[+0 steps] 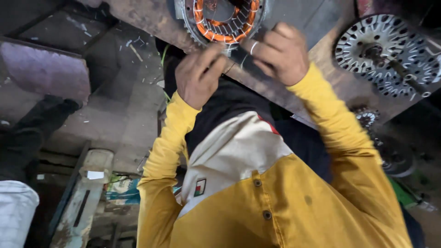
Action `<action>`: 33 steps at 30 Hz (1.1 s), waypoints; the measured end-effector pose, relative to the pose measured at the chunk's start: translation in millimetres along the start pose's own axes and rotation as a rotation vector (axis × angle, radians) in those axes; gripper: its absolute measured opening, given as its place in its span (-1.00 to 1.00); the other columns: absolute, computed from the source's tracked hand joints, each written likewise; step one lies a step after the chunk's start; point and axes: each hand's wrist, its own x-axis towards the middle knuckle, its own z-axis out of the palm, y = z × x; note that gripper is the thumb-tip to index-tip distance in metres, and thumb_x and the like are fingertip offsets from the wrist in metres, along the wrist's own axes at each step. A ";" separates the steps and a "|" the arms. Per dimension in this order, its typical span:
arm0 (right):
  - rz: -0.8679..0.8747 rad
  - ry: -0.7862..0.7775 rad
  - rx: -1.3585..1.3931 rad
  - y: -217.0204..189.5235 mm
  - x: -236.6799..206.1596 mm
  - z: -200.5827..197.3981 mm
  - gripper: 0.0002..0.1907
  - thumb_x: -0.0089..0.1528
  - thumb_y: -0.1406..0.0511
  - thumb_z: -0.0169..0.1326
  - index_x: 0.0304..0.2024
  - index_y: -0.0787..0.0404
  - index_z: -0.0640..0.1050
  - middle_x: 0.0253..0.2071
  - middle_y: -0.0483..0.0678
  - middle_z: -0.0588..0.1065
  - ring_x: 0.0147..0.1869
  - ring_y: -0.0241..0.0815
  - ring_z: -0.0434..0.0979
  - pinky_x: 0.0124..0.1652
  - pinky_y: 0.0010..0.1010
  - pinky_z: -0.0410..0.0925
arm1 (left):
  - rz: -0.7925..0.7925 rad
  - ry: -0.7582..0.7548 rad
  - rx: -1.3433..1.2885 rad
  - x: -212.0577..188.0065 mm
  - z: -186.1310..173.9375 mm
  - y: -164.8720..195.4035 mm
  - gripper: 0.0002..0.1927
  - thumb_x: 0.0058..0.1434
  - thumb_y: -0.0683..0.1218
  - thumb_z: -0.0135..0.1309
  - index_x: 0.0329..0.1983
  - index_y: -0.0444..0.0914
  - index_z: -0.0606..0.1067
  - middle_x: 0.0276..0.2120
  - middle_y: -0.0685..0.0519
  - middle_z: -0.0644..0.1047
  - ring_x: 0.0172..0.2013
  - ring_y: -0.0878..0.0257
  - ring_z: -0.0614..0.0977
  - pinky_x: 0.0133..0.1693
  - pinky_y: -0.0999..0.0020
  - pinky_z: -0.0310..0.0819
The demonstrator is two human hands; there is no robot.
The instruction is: The person winds a thin white wire around the slots of a motor stator, repeatedly looping and tucking the wire into place. They use both hands to guide and secure the wire, then cut the excess with scissors and tuck the end into the stator.
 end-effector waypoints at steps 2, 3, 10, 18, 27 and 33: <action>-0.182 -0.077 -0.146 11.1 3.4 -10.2 -0.54 0.23 0.30 0.20 0.21 0.10 0.62 -0.14 -0.15 0.45 -0.12 -0.15 0.37 -0.16 -0.30 0.28 | 0.032 -0.060 -0.183 13.5 -8.1 -4.9 -0.76 0.26 -0.33 0.13 -0.02 -0.27 0.51 0.08 0.02 0.56 -0.09 0.06 0.67 -0.10 0.22 0.58; -0.225 -0.103 -0.190 16.1 4.4 -13.5 -0.55 0.20 0.30 0.19 0.18 0.07 0.64 -0.20 -0.17 0.43 -0.16 -0.16 0.37 -0.18 -0.32 0.28 | 0.051 -0.090 -0.279 21.0 -11.4 -7.6 -0.77 0.29 -0.34 0.11 -0.01 -0.28 0.49 0.07 0.04 0.56 -0.10 0.07 0.70 -0.12 0.23 0.60; -0.426 -0.185 -0.276 36.5 2.0 -9.4 -0.68 0.15 0.31 0.20 -0.02 -0.01 0.66 -0.32 -0.25 0.40 -0.24 -0.28 0.38 -0.26 -0.44 0.27 | 0.092 -0.436 -0.324 48.5 -27.3 -19.5 -0.58 0.19 -0.34 0.08 0.13 -0.26 0.51 -0.01 -0.10 0.57 -0.18 -0.01 0.67 -0.18 0.15 0.59; -0.183 -0.133 -0.271 5.3 -0.1 -12.0 -0.63 0.09 0.33 0.20 -0.02 0.11 0.65 -0.31 -0.16 0.43 -0.24 -0.19 0.39 -0.26 -0.38 0.32 | 0.002 -0.507 -0.279 42.7 -39.7 -14.2 -0.54 0.18 -0.37 0.03 0.18 -0.29 0.49 -0.02 -0.13 0.56 -0.12 -0.11 0.65 -0.11 0.07 0.59; 0.616 0.222 0.398 -63.2 -12.3 34.3 -0.73 0.43 0.44 0.16 0.18 0.21 0.58 -0.16 -0.09 0.47 -0.07 -0.15 0.43 -0.09 -0.34 0.36 | -0.124 -0.141 -0.183 22.6 -26.0 9.9 -0.73 0.33 -0.39 0.05 0.06 -0.33 0.46 0.07 -0.10 0.51 0.09 -0.11 0.58 0.07 0.10 0.53; 0.910 0.645 1.873 -65.5 -24.8 100.7 -0.79 0.49 0.37 0.06 0.12 0.35 0.59 -0.12 -0.14 0.58 -0.24 -0.42 0.37 -0.23 -0.57 0.23 | 0.097 -0.251 0.090 15.8 -16.7 11.3 -0.66 0.24 -0.32 0.12 0.10 -0.30 0.52 0.06 -0.06 0.49 -0.02 -0.04 0.56 0.03 0.10 0.52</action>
